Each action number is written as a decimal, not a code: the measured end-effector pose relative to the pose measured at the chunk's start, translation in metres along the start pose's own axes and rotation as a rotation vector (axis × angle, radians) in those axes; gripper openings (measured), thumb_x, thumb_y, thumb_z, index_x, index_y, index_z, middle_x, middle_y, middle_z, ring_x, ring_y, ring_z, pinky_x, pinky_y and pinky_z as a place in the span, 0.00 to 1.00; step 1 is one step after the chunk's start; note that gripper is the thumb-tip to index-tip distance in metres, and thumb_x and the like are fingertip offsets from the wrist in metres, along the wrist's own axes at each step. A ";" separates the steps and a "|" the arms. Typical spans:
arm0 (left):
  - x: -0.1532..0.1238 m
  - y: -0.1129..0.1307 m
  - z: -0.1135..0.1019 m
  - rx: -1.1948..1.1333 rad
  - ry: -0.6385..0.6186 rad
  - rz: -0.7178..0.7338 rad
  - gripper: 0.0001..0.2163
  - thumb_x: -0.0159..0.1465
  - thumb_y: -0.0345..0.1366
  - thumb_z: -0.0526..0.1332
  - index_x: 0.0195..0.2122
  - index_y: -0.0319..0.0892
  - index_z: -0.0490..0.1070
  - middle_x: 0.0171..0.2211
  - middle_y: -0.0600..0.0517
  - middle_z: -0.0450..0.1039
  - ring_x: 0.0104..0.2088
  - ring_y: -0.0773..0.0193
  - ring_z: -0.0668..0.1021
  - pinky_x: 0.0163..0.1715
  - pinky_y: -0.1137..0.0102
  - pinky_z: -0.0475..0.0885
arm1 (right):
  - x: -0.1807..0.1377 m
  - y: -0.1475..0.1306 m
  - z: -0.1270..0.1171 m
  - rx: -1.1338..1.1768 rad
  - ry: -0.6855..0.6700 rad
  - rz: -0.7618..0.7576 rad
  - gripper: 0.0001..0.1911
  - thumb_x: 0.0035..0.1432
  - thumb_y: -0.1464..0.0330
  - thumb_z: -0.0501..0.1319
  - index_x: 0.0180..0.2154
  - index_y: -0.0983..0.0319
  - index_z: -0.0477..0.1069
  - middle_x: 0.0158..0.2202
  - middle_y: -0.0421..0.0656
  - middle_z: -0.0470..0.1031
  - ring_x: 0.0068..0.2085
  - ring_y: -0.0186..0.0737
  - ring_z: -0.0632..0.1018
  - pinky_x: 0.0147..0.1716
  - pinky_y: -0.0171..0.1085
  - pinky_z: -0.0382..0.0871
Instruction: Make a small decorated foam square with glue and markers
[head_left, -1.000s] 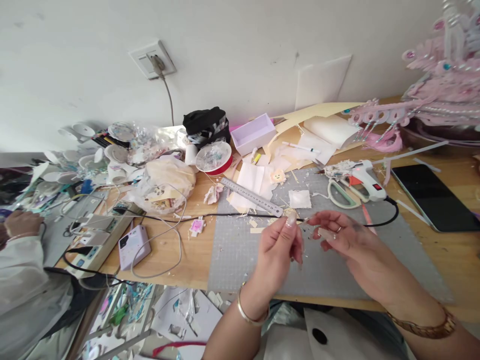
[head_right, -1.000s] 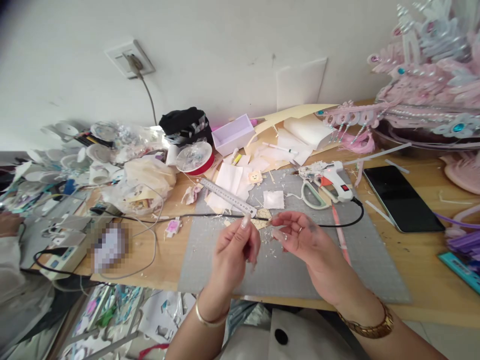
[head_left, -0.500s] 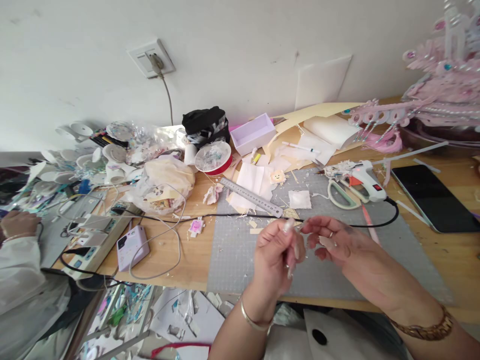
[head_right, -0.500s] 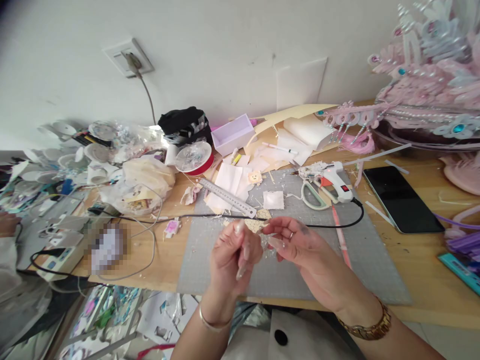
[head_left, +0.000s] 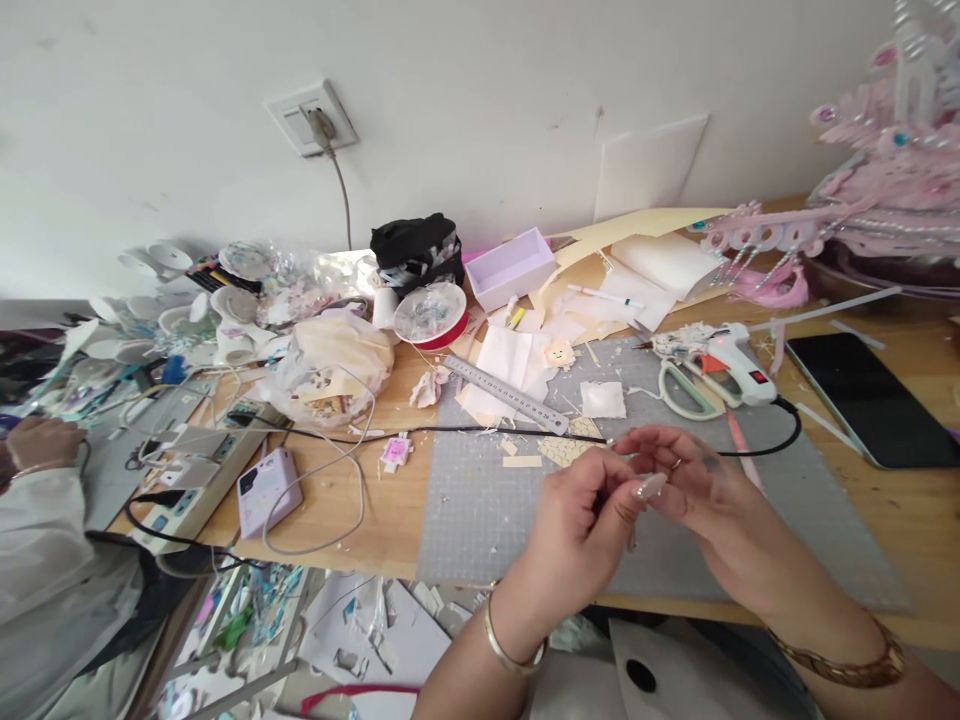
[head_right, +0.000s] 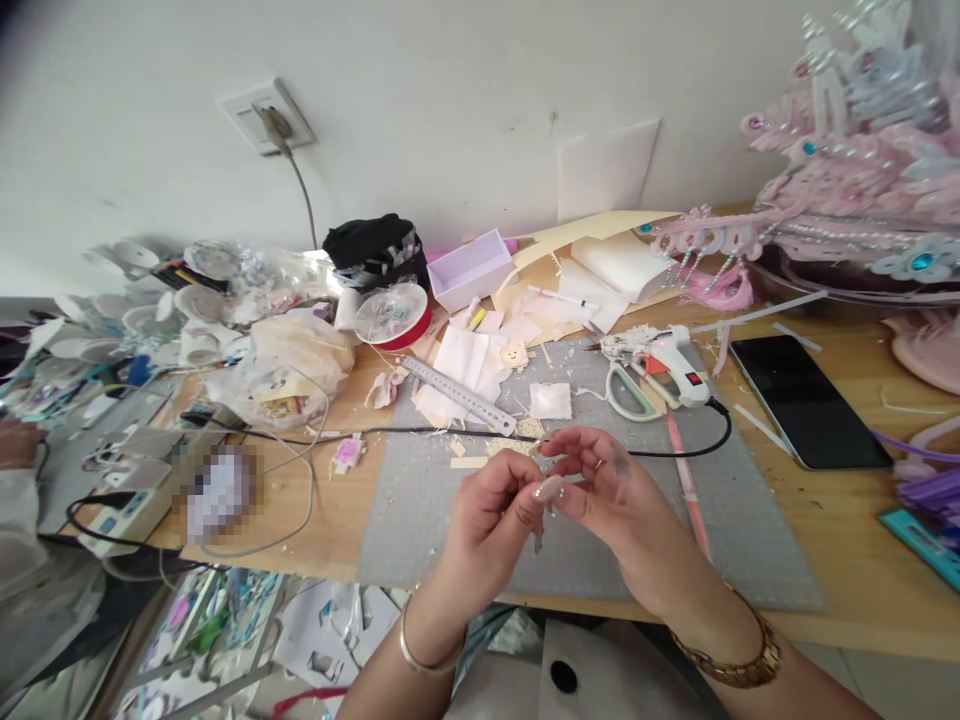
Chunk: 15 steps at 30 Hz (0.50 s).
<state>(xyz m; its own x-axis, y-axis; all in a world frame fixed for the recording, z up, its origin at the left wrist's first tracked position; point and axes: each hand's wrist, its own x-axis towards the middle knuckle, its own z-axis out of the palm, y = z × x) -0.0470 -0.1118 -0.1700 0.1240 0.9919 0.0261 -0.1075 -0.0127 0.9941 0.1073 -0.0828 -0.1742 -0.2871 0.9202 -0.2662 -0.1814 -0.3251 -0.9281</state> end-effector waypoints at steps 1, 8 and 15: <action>0.000 -0.001 0.000 0.004 -0.007 0.017 0.13 0.70 0.44 0.61 0.32 0.41 0.66 0.19 0.59 0.64 0.19 0.75 0.66 0.21 0.78 0.61 | 0.000 0.000 0.000 0.024 -0.020 0.024 0.21 0.50 0.56 0.74 0.44 0.53 0.75 0.45 0.43 0.76 0.46 0.42 0.75 0.43 0.39 0.74; 0.002 -0.004 -0.002 -0.234 -0.057 -0.002 0.16 0.66 0.47 0.65 0.28 0.42 0.67 0.17 0.58 0.64 0.18 0.73 0.65 0.22 0.75 0.64 | -0.001 -0.011 0.009 0.226 -0.223 0.243 0.22 0.46 0.57 0.76 0.42 0.57 0.76 0.36 0.41 0.76 0.35 0.38 0.75 0.34 0.38 0.74; 0.002 -0.010 -0.005 -0.291 -0.048 -0.063 0.20 0.62 0.52 0.67 0.25 0.42 0.67 0.15 0.57 0.66 0.15 0.73 0.64 0.20 0.73 0.61 | 0.000 -0.002 0.004 0.313 -0.260 0.291 0.22 0.46 0.57 0.76 0.43 0.56 0.79 0.38 0.42 0.76 0.35 0.38 0.74 0.35 0.38 0.72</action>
<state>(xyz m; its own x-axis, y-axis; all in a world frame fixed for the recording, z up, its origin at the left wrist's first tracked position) -0.0508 -0.1093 -0.1803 0.1853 0.9824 -0.0233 -0.3757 0.0927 0.9221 0.1035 -0.0831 -0.1716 -0.5852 0.7099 -0.3919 -0.3209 -0.6466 -0.6921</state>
